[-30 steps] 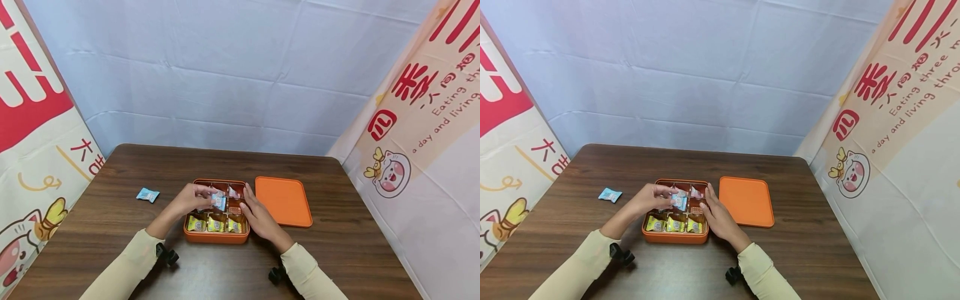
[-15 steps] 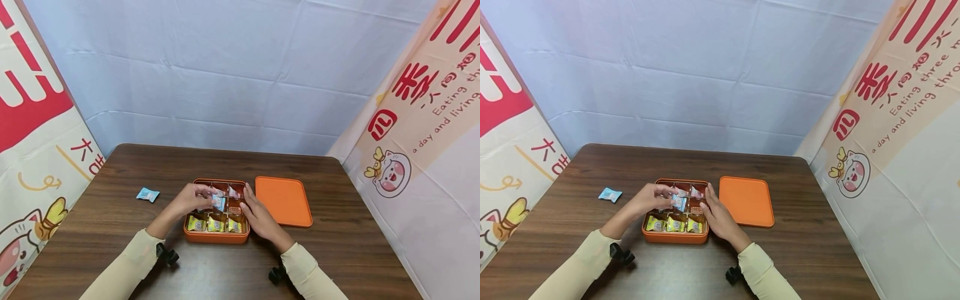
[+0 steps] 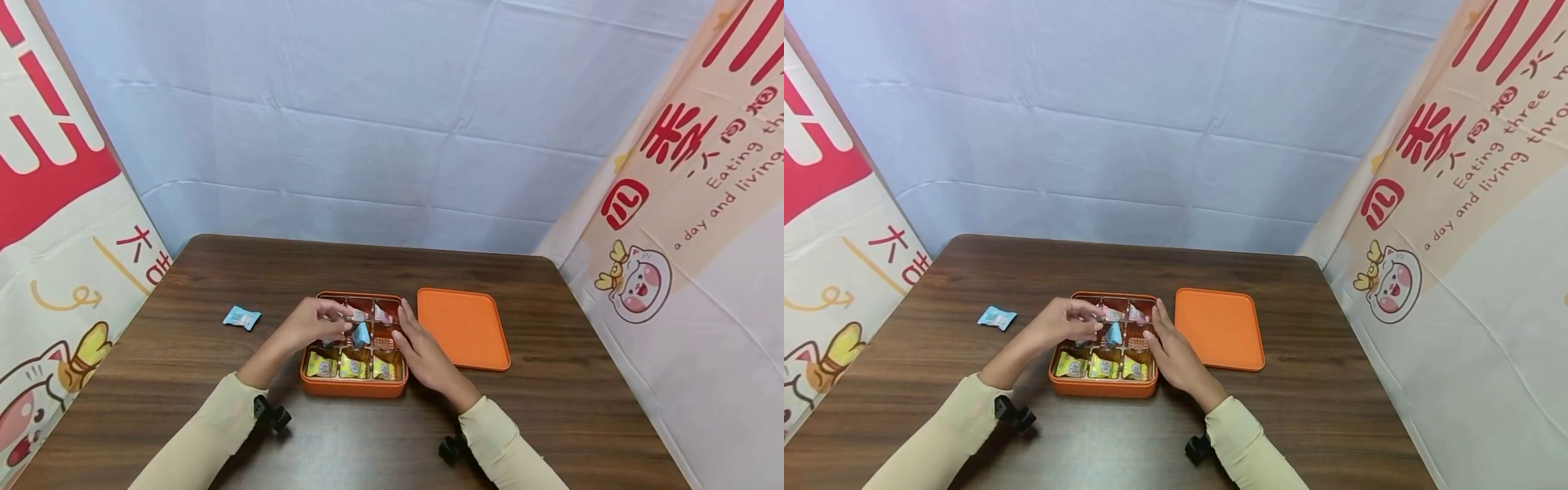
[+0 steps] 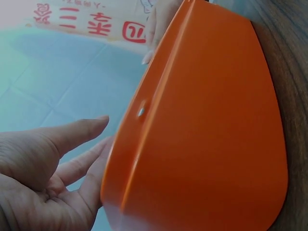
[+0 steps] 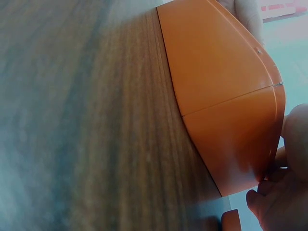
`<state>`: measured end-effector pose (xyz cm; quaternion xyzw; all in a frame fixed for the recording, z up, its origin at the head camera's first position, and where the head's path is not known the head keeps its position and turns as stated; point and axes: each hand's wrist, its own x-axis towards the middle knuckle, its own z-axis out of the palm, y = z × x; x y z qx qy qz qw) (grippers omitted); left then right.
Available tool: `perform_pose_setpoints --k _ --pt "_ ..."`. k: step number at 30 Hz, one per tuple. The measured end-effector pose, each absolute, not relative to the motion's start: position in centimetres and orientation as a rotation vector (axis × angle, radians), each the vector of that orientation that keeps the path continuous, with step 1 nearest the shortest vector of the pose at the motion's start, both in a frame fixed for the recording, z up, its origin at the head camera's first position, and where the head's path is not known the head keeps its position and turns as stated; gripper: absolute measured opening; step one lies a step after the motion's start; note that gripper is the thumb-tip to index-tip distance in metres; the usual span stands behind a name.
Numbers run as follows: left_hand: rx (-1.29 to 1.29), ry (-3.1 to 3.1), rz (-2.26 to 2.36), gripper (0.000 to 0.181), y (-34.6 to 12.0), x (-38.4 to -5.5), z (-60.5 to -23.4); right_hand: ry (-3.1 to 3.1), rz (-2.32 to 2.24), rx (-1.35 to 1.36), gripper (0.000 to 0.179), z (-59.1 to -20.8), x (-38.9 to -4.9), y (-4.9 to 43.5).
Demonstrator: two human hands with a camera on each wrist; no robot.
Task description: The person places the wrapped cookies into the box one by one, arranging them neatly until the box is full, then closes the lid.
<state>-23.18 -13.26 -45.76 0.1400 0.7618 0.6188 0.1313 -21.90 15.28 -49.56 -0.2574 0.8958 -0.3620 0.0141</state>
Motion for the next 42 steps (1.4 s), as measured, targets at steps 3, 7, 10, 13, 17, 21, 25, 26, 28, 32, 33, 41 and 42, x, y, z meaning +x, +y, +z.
perform_pose_setpoints --k 3,7,10,13,17,21,25,26,28,32,33,41,42 --pt "0.389 2.22 1.799 0.033 -13.4 -23.3 -45.6 2.792 -1.123 -0.796 0.066 -49.5 -21.9 15.4" --pt "0.371 2.213 1.808 0.033 -13.6 -23.4 -45.2 2.792 -1.119 -0.787 0.066 -49.5 -21.8 15.5" --pt "0.364 2.233 1.796 0.032 -13.8 -23.5 -44.9 2.791 -1.116 -0.779 0.064 -49.4 -21.8 15.6" --pt "0.374 2.299 1.758 0.031 -13.9 -23.5 -44.7 2.796 -1.121 -0.775 0.063 -49.4 -21.9 15.6" --pt "0.37 2.399 1.707 0.031 -14.1 -23.4 -44.8 2.789 -1.131 -0.774 0.063 -49.4 -21.9 15.6" --pt "0.349 2.469 1.719 0.03 -14.8 -23.1 -44.9 2.784 -1.122 -0.769 0.064 -49.5 -21.8 15.4" --pt "0.338 2.506 1.72 0.031 -15.8 -22.9 -45.2 2.79 -1.122 -0.803 0.064 -49.8 -21.9 15.2" --pt "0.34 2.508 1.721 0.031 -16.0 -22.9 -45.2 2.793 -1.121 -0.81 0.064 -49.8 -21.8 15.2" --pt "0.348 2.519 1.727 0.032 -16.4 -22.9 -45.2 2.793 -1.132 -0.82 0.063 -49.9 -21.8 15.2" --pt "0.336 2.565 1.754 0.034 -17.3 -22.8 -45.0 2.804 -1.142 -0.81 0.063 -49.9 -21.8 15.3" --pt "0.324 2.578 1.755 0.034 -17.6 -22.8 -45.0 2.804 -1.146 -0.81 0.063 -49.9 -21.8 15.3" --pt "0.263 2.718 1.624 0.026 -20.3 -22.3 -45.4 2.804 -1.13 -0.842 0.065 -49.7 -21.8 15.3" --pt "0.255 2.729 1.61 0.025 -20.7 -22.2 -45.4 2.802 -1.128 -0.844 0.066 -49.7 -21.8 15.3"
